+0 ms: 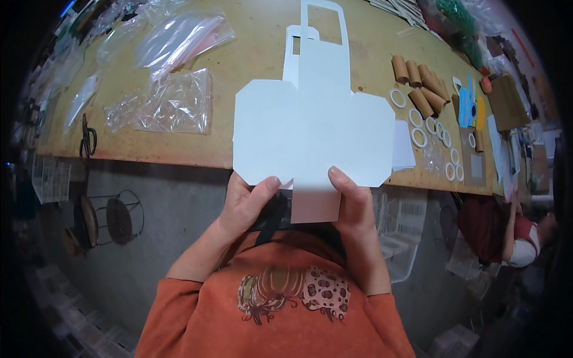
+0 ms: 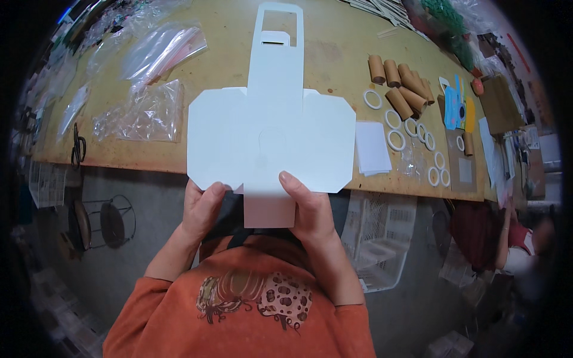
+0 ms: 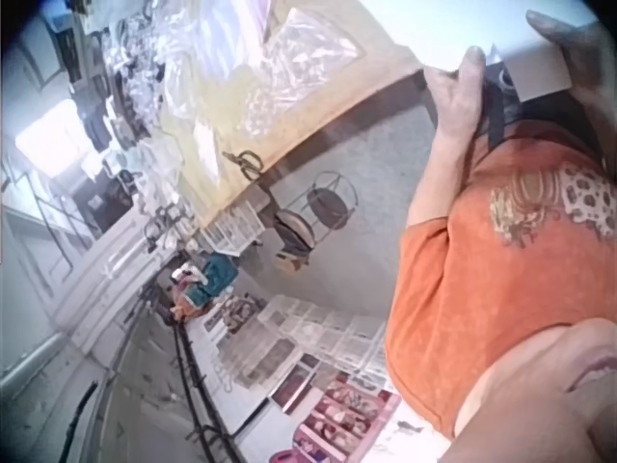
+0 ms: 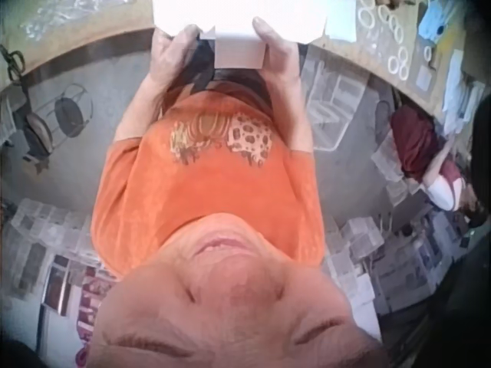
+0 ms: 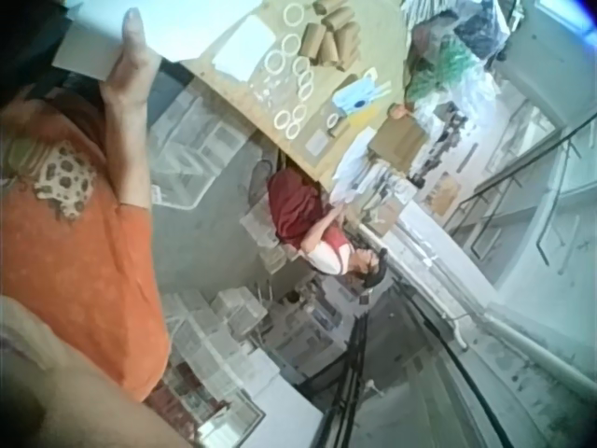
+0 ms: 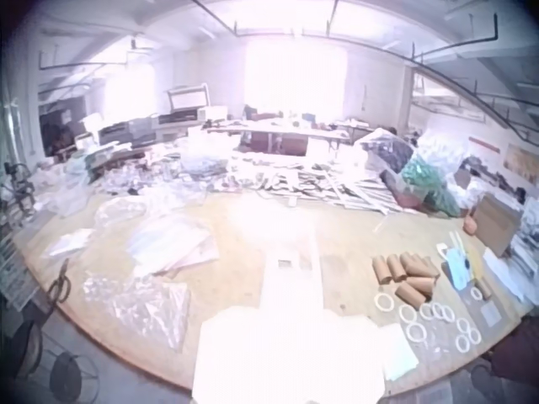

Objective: The person uses scissors to cut bubble wrap into small pieces, then places the cut pieces into a clear plastic bag. They also handle white plastic rings and a flat cardboard cutout, arranging them on the table.

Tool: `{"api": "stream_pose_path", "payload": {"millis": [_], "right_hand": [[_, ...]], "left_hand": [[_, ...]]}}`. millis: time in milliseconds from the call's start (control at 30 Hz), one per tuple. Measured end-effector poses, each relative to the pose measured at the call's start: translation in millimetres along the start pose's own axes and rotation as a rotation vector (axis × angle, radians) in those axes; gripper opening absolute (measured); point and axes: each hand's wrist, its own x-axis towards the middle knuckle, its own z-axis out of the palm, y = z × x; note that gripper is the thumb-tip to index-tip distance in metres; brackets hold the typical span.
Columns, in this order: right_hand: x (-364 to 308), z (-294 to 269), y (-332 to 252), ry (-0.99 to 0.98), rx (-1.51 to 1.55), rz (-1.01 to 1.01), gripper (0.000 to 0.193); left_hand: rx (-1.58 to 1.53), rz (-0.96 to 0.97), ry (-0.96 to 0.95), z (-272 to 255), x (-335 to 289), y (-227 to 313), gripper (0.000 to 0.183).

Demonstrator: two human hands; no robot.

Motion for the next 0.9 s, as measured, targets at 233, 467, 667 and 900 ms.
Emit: {"api": "stream_pose_path", "payload": {"millis": [233, 467, 667, 900], "right_hand": [[9, 4, -3, 0.004, 0.117, 0.061, 0.04], [14, 1, 5, -0.043, 0.153, 0.037, 0.036], [10, 12, -4, 0.053, 0.141, -0.034, 0.037], [10, 14, -1, 0.123, 0.141, 0.047, 0.037]], "left_hand": [[-0.023, 0.047, 0.125, 8, -1, -9, 0.035], [0.094, 0.071, -0.029, 5, -3, -9, 0.04], [0.716, 0.416, 0.09, 5, 1, 2, 0.038], [1.36, 0.844, 0.03, 10, 17, 27, 0.025]]}}
